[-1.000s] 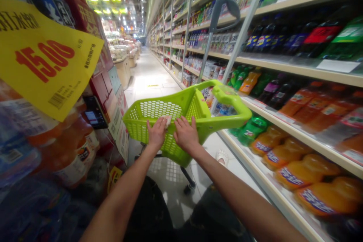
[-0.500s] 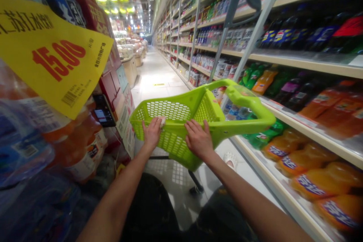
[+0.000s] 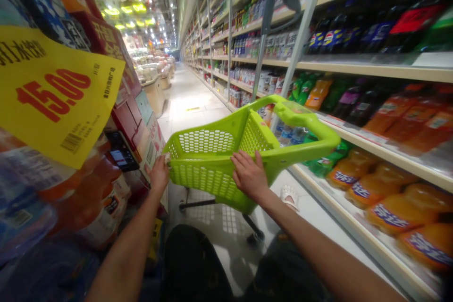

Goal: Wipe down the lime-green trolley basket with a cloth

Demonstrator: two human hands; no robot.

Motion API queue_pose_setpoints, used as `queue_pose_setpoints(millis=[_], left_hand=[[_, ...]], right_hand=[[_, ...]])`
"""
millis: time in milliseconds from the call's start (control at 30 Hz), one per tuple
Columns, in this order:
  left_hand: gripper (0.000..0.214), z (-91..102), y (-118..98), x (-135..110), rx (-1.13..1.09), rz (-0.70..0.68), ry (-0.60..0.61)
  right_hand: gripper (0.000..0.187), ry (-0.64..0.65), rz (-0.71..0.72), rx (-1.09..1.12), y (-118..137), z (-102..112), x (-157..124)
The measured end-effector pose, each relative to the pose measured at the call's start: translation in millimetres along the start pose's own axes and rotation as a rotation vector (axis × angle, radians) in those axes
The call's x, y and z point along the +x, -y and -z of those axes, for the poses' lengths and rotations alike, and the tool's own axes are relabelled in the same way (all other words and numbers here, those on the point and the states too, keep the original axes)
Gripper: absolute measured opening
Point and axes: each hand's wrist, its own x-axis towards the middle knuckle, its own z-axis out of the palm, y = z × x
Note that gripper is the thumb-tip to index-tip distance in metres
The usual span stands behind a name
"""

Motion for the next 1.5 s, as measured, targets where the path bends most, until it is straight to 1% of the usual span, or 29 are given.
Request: queue_pose_setpoints(millis=[67, 133, 233, 300, 367, 500, 567, 700, 767, 833, 900, 933, 1000, 1067, 1100, 1200, 1267, 1333, 1433, 1500], left_hand=[[0.042, -0.8, -11, -2, -0.017, -0.052, 0.007], [0.043, -2.1, -28, -8, -0.046, -0.149, 0.023], [0.044, -3.7, -57, -20, -0.085, -0.306, 0.065], [0.044, -4.5, -67, -25, -0.103, -0.360, 0.071], [0.044, -5.3, -65, -26, -0.112, -0.344, 0.046], [0.043, -2.9, -45, -20, -0.118, -0.210, -0.048], [0.042, 3.3, -39, -17, -0.144, -0.203, -0.071], [0.035, 23.4, -41, -13, -0.197, -0.241, -0.056], [0.032, 31.9, -46, -6, -0.154, -0.203, -0.030], [0.030, 35.6, -51, 3, -0.059, -0.156, 0.041], [0.030, 33.9, -58, 12, 0.029, -0.119, 0.098], [0.031, 31.3, -62, 14, 0.052, -0.110, 0.093], [0.033, 23.7, -71, 16, 0.052, -0.123, 0.012], [0.035, 14.5, -82, 11, 0.010, -0.176, -0.074], [0.034, 9.9, -87, 8, -0.016, -0.216, -0.082], [0.032, -2.2, -95, -7, -0.081, -0.312, -0.039], [0.035, -7.3, -91, -16, -0.101, -0.326, -0.050], [0.040, -9.5, -80, -22, -0.102, -0.304, -0.097], [0.042, -9.0, -63, -24, -0.108, -0.286, -0.113], [0.040, -8.9, -59, -24, -0.138, -0.251, -0.127]], right_hand=[[0.033, -0.012, -0.015, 0.004, 0, 0, 0], [0.033, -0.018, -0.029, 0.007, 1, -1, 0], [0.035, 0.005, -0.047, 0.020, 0, -1, 0], [0.036, 0.028, -0.055, 0.038, 0, 0, 0], [0.037, 0.045, -0.060, 0.060, 0, 2, 0], [0.037, 0.043, -0.071, 0.084, 0, 5, 1], [0.037, 0.039, -0.076, 0.087, 0, 7, 2], [0.037, 0.045, -0.076, 0.098, 0, 7, 2], [0.037, 0.045, -0.074, 0.106, 0, 7, 1], [0.038, 0.043, -0.075, 0.112, 0, 7, 1], [0.038, 0.042, -0.079, 0.115, -1, 7, 1], [0.038, 0.043, -0.081, 0.115, -1, 7, 2], [0.038, 0.046, -0.080, 0.116, -1, 8, 2], [0.038, 0.045, -0.077, 0.114, 0, 8, 2], [0.038, 0.044, -0.074, 0.115, 0, 8, 2], [0.038, 0.039, -0.077, 0.119, -1, 7, 1], [0.038, 0.040, -0.085, 0.118, -2, 7, 0], [0.038, 0.042, -0.084, 0.114, -2, 7, -1], [0.038, 0.041, -0.075, 0.112, -3, 7, -1], [0.039, 0.041, -0.083, 0.116, -3, 7, -1]])
